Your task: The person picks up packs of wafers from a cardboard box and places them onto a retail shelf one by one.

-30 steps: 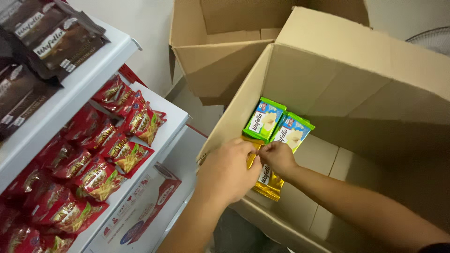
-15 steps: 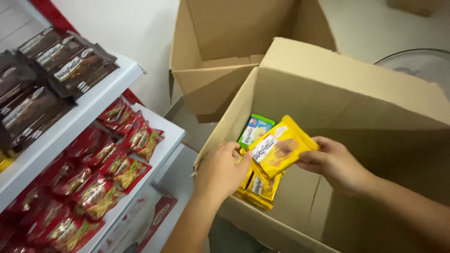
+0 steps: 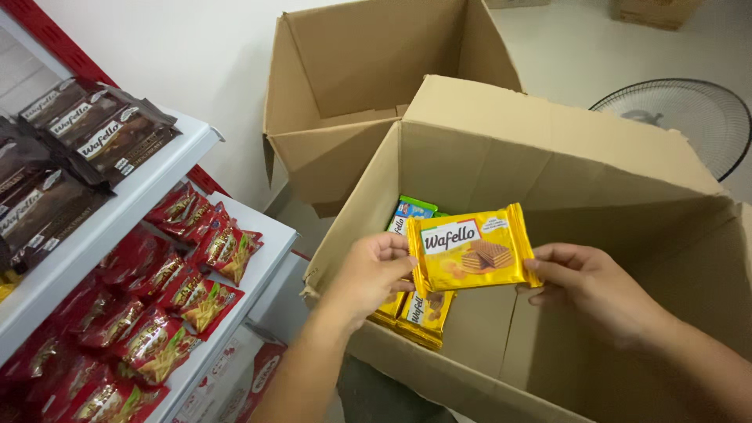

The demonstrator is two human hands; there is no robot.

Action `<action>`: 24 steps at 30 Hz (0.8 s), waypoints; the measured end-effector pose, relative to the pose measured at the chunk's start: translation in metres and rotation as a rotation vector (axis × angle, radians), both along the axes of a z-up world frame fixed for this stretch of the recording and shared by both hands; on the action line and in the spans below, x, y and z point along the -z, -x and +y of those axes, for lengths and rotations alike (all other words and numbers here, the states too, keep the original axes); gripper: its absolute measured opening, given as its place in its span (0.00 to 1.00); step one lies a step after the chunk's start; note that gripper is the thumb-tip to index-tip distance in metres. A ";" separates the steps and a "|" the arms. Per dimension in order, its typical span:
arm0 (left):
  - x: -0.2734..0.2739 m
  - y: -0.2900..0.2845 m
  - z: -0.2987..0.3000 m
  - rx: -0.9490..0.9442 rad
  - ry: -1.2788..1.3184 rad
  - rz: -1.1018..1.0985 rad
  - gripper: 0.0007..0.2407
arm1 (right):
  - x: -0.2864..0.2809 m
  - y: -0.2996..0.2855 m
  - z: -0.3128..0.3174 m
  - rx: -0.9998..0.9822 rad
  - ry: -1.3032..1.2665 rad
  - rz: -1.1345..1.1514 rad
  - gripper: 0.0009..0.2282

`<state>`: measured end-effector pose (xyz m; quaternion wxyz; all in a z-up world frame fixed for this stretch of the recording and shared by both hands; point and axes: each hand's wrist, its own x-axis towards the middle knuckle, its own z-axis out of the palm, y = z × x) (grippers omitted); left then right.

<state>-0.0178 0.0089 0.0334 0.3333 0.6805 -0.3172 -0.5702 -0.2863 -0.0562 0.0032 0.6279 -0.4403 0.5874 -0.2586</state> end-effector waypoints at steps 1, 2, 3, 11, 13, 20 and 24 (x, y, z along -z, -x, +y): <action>-0.004 0.000 0.001 0.000 -0.003 -0.004 0.02 | 0.000 -0.001 0.000 0.000 -0.003 -0.004 0.07; -0.008 0.000 0.002 0.006 -0.018 -0.022 0.03 | -0.001 -0.002 0.001 -0.044 -0.003 -0.011 0.09; -0.011 0.000 0.003 0.013 -0.033 -0.039 0.04 | -0.002 -0.003 0.001 -0.088 -0.002 -0.017 0.14; 0.031 -0.008 0.013 0.169 0.510 -0.345 0.05 | 0.045 0.023 -0.008 -0.172 0.254 -0.082 0.04; 0.040 -0.011 0.021 0.291 0.902 -0.549 0.07 | 0.038 0.023 -0.002 -0.209 0.399 0.017 0.03; 0.050 -0.017 0.034 0.538 1.500 -1.172 0.09 | 0.047 0.030 0.003 -0.375 1.370 0.370 0.05; 0.050 -0.017 0.035 0.511 1.529 -1.195 0.06 | 0.047 0.032 0.001 -0.470 1.457 0.350 0.06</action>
